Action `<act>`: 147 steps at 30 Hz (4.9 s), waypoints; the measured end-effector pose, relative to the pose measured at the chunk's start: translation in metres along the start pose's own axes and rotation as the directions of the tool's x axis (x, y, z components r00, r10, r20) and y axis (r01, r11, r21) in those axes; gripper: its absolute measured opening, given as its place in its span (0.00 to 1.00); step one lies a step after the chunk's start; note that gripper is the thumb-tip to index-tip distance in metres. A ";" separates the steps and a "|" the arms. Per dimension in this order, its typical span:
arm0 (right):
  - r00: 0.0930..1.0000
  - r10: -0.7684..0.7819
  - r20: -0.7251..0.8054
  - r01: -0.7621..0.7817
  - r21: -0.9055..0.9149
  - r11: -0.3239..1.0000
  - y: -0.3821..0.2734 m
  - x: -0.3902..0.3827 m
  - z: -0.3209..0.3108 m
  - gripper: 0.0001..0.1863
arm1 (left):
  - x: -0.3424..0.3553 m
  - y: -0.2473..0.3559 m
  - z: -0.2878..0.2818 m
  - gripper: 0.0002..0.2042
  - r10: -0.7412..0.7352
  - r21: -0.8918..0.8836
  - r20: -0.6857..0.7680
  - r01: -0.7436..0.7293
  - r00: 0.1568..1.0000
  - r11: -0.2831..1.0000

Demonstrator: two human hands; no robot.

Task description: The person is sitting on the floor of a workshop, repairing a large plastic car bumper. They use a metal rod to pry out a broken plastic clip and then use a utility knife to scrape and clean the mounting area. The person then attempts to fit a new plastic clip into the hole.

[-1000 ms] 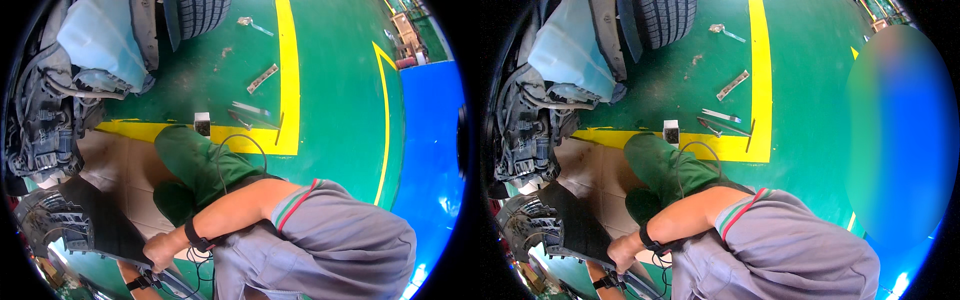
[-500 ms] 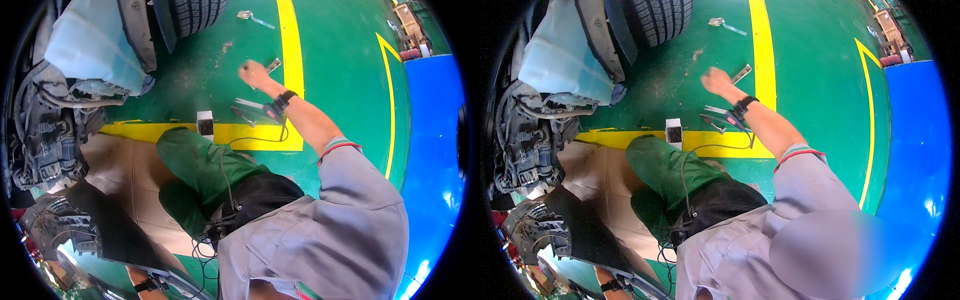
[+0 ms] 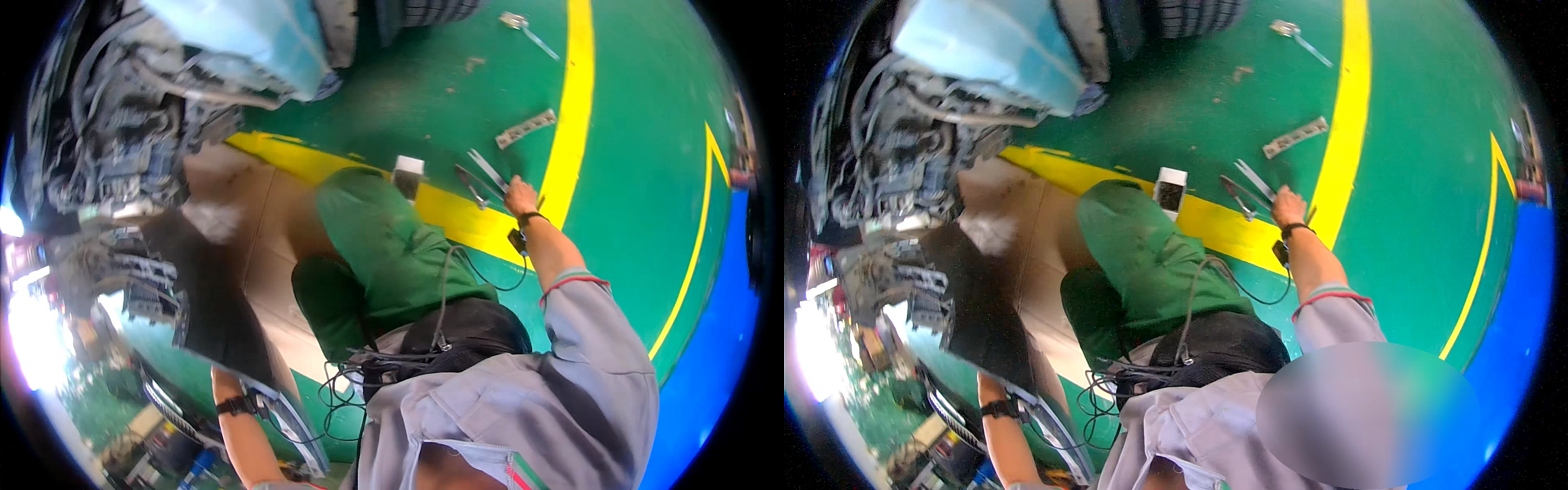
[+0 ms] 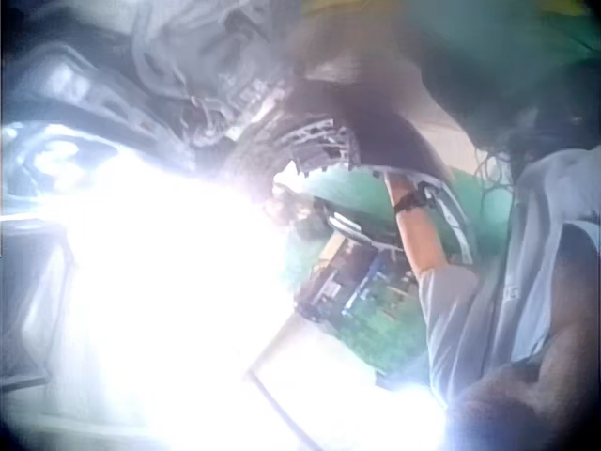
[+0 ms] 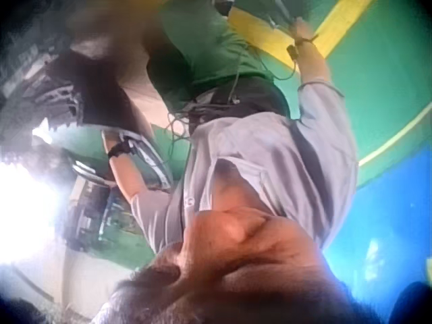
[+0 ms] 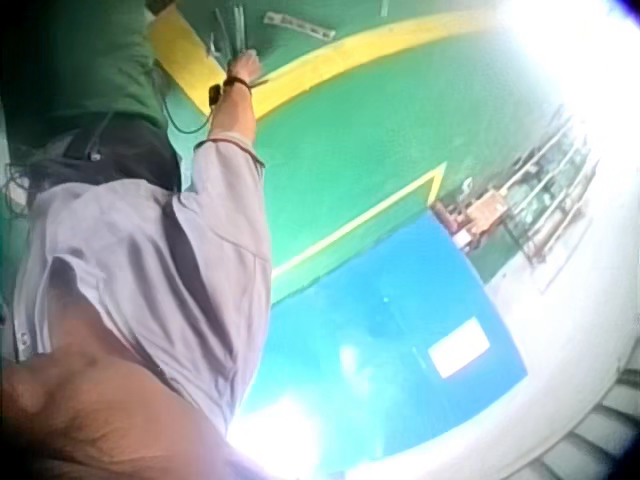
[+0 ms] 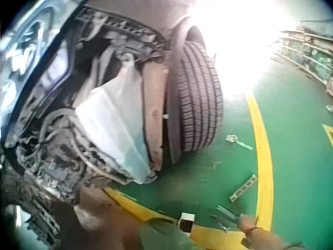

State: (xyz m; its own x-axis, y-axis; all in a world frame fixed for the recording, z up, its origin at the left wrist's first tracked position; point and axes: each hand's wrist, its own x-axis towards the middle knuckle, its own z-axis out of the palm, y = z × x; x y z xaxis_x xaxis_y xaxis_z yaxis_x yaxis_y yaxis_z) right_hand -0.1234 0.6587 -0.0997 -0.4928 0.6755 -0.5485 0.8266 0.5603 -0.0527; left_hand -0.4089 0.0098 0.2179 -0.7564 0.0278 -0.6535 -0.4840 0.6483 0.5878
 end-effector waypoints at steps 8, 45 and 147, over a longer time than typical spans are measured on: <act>0.963 -0.264 0.060 0.251 0.175 0.952 0.039 0.024 -0.005 0.09 | -0.001 -0.028 0.001 0.20 0.079 -0.222 0.085 -0.058 0.993 0.973; -0.210 -0.458 0.864 0.696 -0.198 -0.691 -0.672 -0.400 -0.247 0.12 | -0.036 -0.067 0.019 0.15 0.040 -0.830 0.291 0.231 0.956 0.508; -0.127 -0.365 0.922 0.773 -0.138 -0.619 -0.656 -0.403 -0.192 0.09 | -0.031 -0.055 0.020 0.13 -0.040 -0.777 0.260 0.233 0.965 0.585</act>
State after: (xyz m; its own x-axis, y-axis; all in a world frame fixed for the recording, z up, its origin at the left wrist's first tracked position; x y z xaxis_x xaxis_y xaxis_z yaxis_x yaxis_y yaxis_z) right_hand -0.5188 0.1110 0.3157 0.0120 -0.7324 -0.6808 -0.9302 0.2417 -0.2764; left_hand -0.3497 -0.0118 0.1962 -0.5962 0.1985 -0.7779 -0.8014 -0.2053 0.5618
